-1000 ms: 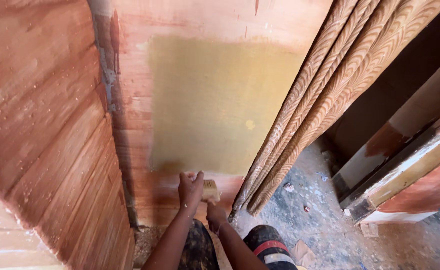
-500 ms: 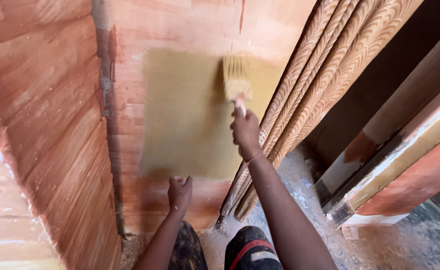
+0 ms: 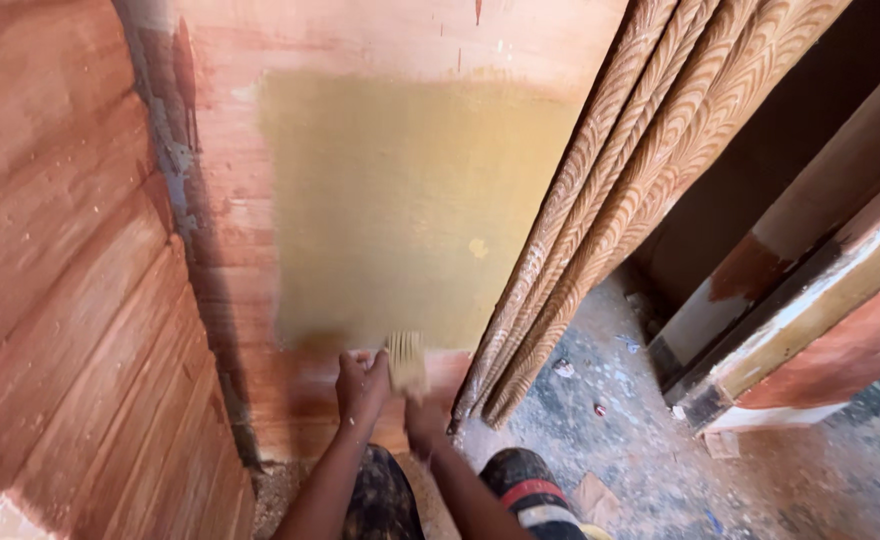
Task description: The person uses a wide brush to apply a light-colored paint to a vertical wall section adjacent to a patterned curtain. The person repeatedly dips the brush into a bucket and applies paint in vertical strokes, gradually covering the wall surface.
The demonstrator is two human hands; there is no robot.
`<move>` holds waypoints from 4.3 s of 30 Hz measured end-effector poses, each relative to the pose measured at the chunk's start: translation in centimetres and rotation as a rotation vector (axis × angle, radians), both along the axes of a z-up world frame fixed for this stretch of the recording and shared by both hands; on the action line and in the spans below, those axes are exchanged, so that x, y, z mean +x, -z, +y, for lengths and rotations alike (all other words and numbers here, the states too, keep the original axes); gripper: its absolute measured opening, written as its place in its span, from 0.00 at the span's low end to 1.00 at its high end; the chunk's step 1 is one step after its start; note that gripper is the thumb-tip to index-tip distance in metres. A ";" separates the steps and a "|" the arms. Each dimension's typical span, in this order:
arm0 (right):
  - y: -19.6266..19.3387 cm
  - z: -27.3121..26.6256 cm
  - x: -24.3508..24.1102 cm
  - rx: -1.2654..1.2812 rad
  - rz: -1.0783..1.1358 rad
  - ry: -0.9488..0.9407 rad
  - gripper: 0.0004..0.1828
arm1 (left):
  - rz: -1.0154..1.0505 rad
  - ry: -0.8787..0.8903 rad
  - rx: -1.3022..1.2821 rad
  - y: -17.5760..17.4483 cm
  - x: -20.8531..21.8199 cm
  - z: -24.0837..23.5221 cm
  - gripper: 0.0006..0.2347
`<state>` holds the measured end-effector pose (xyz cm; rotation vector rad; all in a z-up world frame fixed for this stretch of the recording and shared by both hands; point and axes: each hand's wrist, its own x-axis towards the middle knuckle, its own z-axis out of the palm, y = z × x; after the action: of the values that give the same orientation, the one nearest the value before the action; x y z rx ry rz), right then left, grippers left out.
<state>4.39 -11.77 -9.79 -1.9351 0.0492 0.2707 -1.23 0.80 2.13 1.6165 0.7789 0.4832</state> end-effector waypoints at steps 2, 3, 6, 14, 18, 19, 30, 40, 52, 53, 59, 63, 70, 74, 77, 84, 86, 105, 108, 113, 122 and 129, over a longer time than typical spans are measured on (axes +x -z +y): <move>2.9 -0.1 -0.4 0.016 0.117 0.040 0.33 | -0.056 -0.001 0.012 0.0 0.1 0.3 0.22; 2.9 -0.3 -0.2 -0.043 0.070 0.018 0.34 | -0.083 0.001 0.015 0.0 0.2 0.3 0.22; -1.6 -0.5 1.3 -0.206 -0.220 -0.066 0.39 | -0.048 -0.006 -0.002 0.5 0.7 0.4 0.23; -31.7 0.7 1.8 0.328 -0.267 -0.060 0.22 | -0.054 -0.033 0.072 0.7 0.8 0.8 0.22; -40.4 0.4 0.1 0.480 -0.332 -0.161 0.23 | -0.022 -0.052 0.081 0.9 0.9 1.1 0.22; -40.7 0.6 0.0 0.491 -0.323 -0.155 0.23 | -0.030 -0.045 0.071 1.0 0.8 1.1 0.22; -11.4 1.1 0.2 0.332 0.204 -0.012 0.26 | -0.058 0.011 0.031 1.8 0.5 0.6 0.21; -11.9 -0.8 2.0 0.219 0.017 -0.068 0.28 | -0.066 -0.010 0.062 2.3 1.9 0.1 0.21; -34.0 0.4 0.3 0.466 -0.306 -0.103 0.19 | -0.097 -0.018 0.028 1.3 0.9 0.3 0.21; -31.8 0.9 0.9 0.430 -0.314 -0.084 0.18 | -0.103 -0.016 0.027 1.4 0.9 0.3 0.21; -10.4 0.7 1.9 0.257 -0.005 -0.125 0.24 | -0.121 -0.021 -0.007 1.3 1.2 0.5 0.21; -1.1 0.4 1.6 0.322 0.244 -0.079 0.26 | -0.167 -0.051 0.018 1.7 1.8 0.6 0.20; -17.5 0.7 4.0 0.094 -0.268 -0.069 0.23 | -0.119 -0.043 0.023 2.5 2.6 0.9 0.22; -32.1 1.2 0.8 0.305 -0.355 -0.057 0.13 | -0.105 -0.048 0.050 2.2 2.3 0.7 0.22; -37.0 1.3 -1.9 0.312 -0.400 -0.049 0.17 | -0.089 -0.038 0.032 1.8 1.6 0.5 0.22; -21.1 1.2 1.8 0.317 -0.228 -0.081 0.16 | -0.093 -0.003 0.032 0.4 0.4 0.2 0.21; -12.7 0.2 2.5 0.261 -0.134 -0.122 0.18 | -0.087 -0.003 0.004 -0.2 0.0 0.2 0.21; -38.8 1.9 1.2 0.176 -0.841 0.048 0.24 | -0.115 -0.005 0.069 -0.6 -0.3 0.1 0.22; -37.1 2.6 1.9 0.243 -0.644 0.015 0.19 | -0.118 0.001 0.064 -0.6 -0.3 0.2 0.22; -19.4 2.7 4.2 0.282 -0.237 -0.058 0.15 | -0.118 0.009 0.109 -0.8 -0.3 0.2 0.22; 0.3 -0.5 1.3 0.238 0.382 -0.072 0.22 | -0.112 -0.011 0.142 -0.5 0.6 0.6 0.22; -18.4 0.4 4.0 0.318 0.002 -0.087 0.18 | -0.119 0.005 0.150 -0.2 0.8 0.7 0.23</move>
<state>8.42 -11.34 8.63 -1.6224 -0.0735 0.3187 -0.48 1.46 2.35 1.7110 0.6625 0.6411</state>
